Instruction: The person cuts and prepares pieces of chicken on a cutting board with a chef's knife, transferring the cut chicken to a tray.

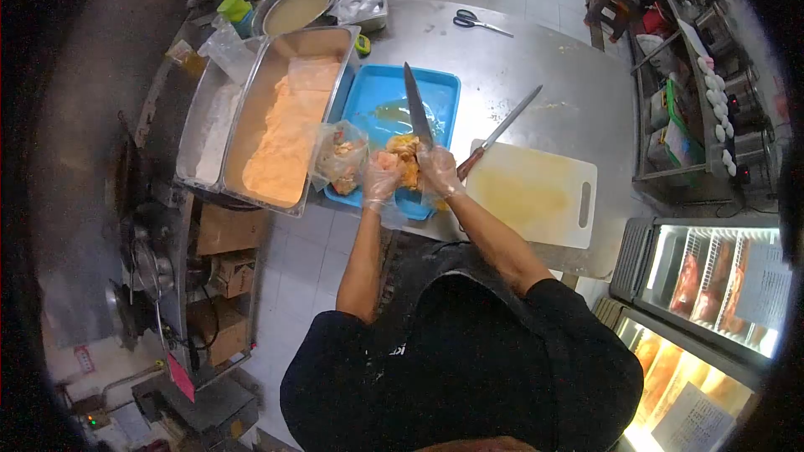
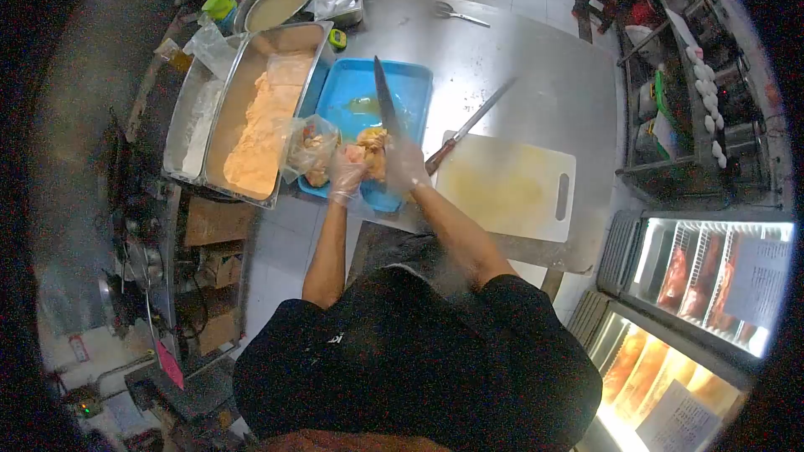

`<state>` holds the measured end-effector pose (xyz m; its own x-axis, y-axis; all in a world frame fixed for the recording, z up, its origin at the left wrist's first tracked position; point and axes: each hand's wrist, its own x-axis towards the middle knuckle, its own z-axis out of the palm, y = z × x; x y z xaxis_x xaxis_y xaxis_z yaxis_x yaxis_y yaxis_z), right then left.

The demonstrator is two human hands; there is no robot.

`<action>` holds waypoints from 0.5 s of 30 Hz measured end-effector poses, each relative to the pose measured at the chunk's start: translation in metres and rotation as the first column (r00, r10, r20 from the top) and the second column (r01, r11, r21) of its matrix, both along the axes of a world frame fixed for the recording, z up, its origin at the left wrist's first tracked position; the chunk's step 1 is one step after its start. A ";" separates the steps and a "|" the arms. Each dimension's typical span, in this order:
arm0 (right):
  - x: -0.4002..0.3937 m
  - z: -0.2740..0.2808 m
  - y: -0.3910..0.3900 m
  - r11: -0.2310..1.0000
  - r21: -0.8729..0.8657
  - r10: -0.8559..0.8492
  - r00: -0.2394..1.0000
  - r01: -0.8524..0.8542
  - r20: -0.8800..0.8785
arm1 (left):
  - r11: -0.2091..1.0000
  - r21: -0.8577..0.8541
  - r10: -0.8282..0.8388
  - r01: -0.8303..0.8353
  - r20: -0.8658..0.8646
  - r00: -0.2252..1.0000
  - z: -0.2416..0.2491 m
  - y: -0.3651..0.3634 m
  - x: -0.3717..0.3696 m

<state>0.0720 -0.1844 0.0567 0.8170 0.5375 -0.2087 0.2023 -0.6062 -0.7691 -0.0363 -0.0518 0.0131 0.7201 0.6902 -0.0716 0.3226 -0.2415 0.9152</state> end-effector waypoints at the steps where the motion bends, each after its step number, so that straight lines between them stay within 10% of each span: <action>1: -0.004 -0.004 -0.003 0.999 0.027 0.035 0.998 -0.036 0.042 | 0.999 -0.001 -0.045 0.045 0.060 0.997 0.004 0.000 -0.001; 9: -0.014 -0.029 0.005 0.995 -0.094 0.035 0.998 -0.031 0.044 | 0.997 0.076 0.001 -0.012 0.137 0.991 0.068 -0.009 -0.010; 15: -0.009 0.015 -0.007 0.980 0.197 0.048 0.997 -0.034 -0.067 | 0.980 0.167 -0.084 0.108 -0.147 0.986 0.101 -0.004 -0.009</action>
<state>0.0625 -0.1916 0.0713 0.7804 0.6062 -0.1532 0.1640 -0.4349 -0.8854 -0.0453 -0.0558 0.1144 0.7749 0.6292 -0.0602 0.4105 -0.4287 0.8048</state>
